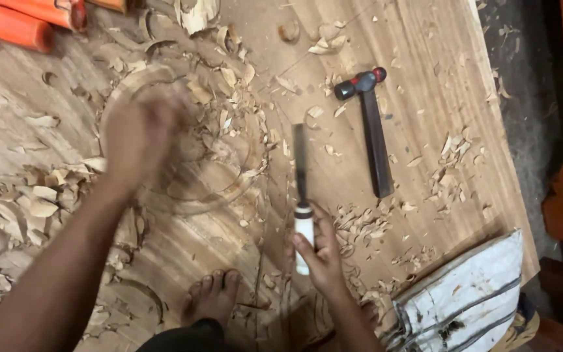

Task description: The person carves decorative patterns into a wooden panel using a chisel, clearing away loose wood shavings by hand.

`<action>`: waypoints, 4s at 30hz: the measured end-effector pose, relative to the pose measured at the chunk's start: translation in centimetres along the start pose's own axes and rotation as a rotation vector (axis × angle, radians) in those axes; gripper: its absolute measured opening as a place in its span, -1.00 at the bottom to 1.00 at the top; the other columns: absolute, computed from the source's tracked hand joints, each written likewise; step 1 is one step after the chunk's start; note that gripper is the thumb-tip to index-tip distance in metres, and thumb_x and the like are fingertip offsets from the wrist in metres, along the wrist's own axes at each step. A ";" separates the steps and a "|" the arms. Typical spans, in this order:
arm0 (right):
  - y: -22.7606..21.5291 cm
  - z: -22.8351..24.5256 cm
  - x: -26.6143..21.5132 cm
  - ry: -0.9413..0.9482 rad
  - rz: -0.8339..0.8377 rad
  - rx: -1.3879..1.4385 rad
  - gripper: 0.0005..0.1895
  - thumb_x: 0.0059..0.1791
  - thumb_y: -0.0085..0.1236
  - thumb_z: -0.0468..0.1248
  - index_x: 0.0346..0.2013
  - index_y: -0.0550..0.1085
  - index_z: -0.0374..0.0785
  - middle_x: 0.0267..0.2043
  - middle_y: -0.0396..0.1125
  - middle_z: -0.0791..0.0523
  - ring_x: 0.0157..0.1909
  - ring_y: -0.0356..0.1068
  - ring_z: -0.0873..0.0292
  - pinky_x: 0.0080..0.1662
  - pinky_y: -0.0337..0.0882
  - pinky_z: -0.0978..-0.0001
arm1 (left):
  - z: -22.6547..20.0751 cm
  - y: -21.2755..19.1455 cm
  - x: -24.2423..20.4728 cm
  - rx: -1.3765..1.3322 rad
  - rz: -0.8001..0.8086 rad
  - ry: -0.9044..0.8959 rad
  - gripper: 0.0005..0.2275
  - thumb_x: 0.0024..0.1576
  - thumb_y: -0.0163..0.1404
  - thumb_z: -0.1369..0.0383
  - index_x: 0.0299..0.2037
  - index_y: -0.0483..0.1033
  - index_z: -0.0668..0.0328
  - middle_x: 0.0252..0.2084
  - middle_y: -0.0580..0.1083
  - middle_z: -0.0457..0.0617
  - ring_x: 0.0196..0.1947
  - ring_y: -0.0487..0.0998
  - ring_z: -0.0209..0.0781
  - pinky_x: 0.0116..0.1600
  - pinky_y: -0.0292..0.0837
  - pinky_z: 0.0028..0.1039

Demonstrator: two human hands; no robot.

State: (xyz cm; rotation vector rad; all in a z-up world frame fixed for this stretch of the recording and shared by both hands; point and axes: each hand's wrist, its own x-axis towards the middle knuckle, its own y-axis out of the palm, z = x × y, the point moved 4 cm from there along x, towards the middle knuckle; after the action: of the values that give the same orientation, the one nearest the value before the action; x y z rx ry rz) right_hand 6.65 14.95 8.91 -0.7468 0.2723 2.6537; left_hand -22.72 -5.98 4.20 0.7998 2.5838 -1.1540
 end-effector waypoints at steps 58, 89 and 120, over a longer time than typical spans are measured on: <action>2.4 1.6 1.2 -0.256 -0.029 -0.617 -0.42 -0.03 0.15 -0.53 0.31 0.39 -0.33 0.17 0.40 -0.04 0.16 0.44 0.10 0.13 0.46 0.38 | -4.9 8.8 -5.9 -0.198 0.557 -0.232 -0.65 0.22 -0.04 0.01 -0.12 0.66 0.06 -0.49 0.51 -0.31 -0.81 0.32 -0.38 -0.70 0.21 -0.41; 0.7 0.5 0.5 -0.135 -0.156 0.465 -0.30 0.12 0.04 -0.36 0.52 0.02 -0.24 -0.16 0.43 -0.03 -0.40 0.41 0.21 -0.46 0.47 0.43 | -5.1 9.4 -5.3 0.223 0.557 0.195 -0.36 0.33 -0.16 0.10 0.55 -0.03 0.28 -0.42 0.59 -0.02 -0.58 0.58 -0.13 -0.42 0.55 -0.31; 12.7 -4.2 -4.5 0.250 -0.241 0.676 -0.34 0.13 -0.12 -0.23 0.53 -0.02 -0.08 -0.34 0.32 0.10 -0.57 0.25 0.33 -0.54 0.27 0.51 | -3.5 8.9 -7.7 -0.219 0.489 -0.137 -0.70 0.21 -0.01 0.06 -0.18 0.67 0.04 -0.56 0.61 -0.14 -0.57 0.64 -0.36 -0.40 0.48 -0.46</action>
State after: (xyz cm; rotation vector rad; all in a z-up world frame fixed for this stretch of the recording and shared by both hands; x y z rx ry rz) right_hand 7.10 0.82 8.85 -0.8034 1.0105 2.0353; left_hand -11.25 -1.54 4.01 1.1647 2.1762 -0.7380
